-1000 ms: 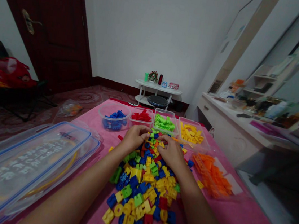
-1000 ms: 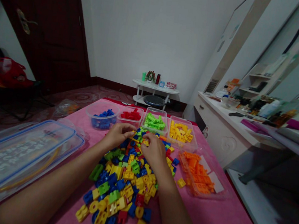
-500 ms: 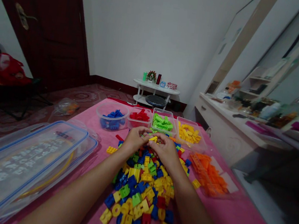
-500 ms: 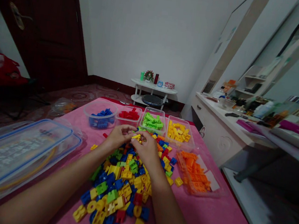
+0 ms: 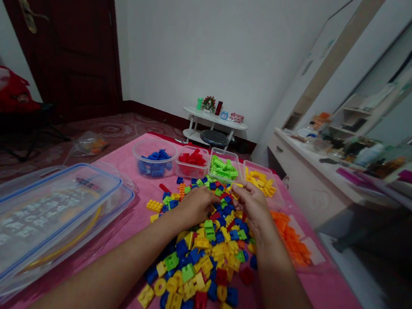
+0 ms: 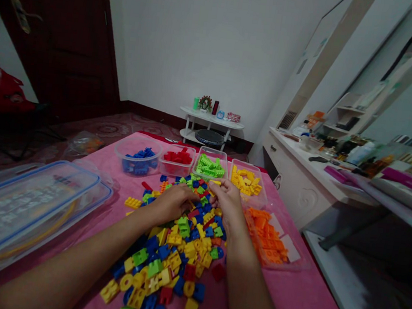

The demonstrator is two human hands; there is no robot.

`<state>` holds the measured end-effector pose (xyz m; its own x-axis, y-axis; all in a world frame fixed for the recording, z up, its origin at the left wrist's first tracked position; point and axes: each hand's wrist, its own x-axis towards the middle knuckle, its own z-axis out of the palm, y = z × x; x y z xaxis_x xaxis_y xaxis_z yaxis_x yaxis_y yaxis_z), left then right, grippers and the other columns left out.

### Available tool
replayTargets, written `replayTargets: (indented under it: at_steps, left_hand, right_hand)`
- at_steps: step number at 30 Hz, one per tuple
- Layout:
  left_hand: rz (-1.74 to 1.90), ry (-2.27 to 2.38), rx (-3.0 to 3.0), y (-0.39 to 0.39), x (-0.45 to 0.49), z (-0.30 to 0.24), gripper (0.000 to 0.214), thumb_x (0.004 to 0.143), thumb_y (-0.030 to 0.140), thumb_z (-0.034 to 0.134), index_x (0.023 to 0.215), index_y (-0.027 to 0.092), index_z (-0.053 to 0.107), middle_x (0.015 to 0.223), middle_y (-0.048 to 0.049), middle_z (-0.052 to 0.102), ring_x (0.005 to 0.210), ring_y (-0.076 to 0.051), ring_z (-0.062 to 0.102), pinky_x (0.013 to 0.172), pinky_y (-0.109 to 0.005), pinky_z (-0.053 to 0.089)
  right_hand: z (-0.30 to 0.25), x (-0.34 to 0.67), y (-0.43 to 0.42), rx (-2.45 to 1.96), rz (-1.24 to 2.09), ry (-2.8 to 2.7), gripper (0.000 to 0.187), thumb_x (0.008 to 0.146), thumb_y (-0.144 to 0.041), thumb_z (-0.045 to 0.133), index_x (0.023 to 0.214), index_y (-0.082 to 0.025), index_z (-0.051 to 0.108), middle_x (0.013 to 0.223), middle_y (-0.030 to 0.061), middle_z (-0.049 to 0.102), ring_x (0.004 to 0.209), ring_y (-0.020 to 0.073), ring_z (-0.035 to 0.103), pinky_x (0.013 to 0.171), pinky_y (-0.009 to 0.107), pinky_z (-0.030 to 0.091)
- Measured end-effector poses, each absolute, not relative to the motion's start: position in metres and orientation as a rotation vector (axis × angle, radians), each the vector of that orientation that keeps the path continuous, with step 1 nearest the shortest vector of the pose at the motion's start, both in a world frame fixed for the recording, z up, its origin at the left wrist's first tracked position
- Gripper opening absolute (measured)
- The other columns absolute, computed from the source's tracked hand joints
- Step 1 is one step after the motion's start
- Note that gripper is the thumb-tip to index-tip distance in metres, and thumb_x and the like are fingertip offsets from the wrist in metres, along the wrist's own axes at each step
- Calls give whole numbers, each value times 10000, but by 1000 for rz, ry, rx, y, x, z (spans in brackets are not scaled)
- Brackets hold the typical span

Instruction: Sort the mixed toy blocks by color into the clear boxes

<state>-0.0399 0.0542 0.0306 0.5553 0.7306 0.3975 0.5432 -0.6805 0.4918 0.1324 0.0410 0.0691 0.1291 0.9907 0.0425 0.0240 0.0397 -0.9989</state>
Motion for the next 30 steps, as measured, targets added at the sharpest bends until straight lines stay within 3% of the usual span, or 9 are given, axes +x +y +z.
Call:
replayTargets:
  at_steps: [6, 11, 15, 22, 27, 30]
  left_hand:
    - [1122, 1175, 1886, 62, -44, 33, 76, 709, 205, 638, 767, 183, 683, 728, -47, 680, 669, -172, 611, 650, -269, 457]
    - [1180, 999, 1321, 64, -42, 38, 192, 642, 289, 719, 693, 124, 635, 592, -14, 624, 527, -117, 575, 542, -231, 475]
    - [1155, 989, 1279, 61, -40, 40, 198, 640, 282, 712, 683, 105, 637, 536, 2, 598, 474, -100, 555, 504, -217, 472]
    - [1191, 987, 1327, 70, -48, 39, 229, 677, 337, 679, 734, 117, 665, 614, -3, 630, 539, -108, 585, 509, -197, 455]
    - [1357, 1007, 1226, 76, -65, 54, 275, 655, 366, 693, 764, 114, 682, 681, -24, 659, 559, -106, 586, 508, -193, 449]
    - [1434, 992, 1120, 78, -76, 65, 314, 618, 397, 720, 750, 115, 677, 637, -15, 643, 533, -97, 562, 501, -194, 445]
  right_hand:
    - [63, 125, 40, -1295, 984, -1300, 320, 670, -396, 695, 854, -170, 560, 504, -67, 539, 394, 80, 471, 377, 185, 347]
    - [54, 112, 43, -1222, 1022, -1353, 361, 675, -417, 689, 879, -176, 515, 544, -70, 557, 403, 83, 509, 374, 184, 387]
    - [46, 105, 43, -1189, 1005, -1333, 395, 654, -384, 694, 922, -187, 483, 588, -69, 589, 395, 85, 528, 358, 180, 398]
    - [58, 119, 45, -1317, 919, -1325, 359, 671, -353, 673, 939, -185, 503, 555, -70, 564, 382, 85, 509, 365, 182, 401]
    - [91, 169, 84, -1741, 490, -1419, 258, 755, -303, 587, 964, -162, 529, 666, 14, 626, 489, 128, 589, 449, 231, 461]
    - [106, 195, 106, -1890, 365, -1460, 302, 731, -299, 636, 979, -141, 569, 742, 91, 654, 615, 208, 647, 522, 297, 484]
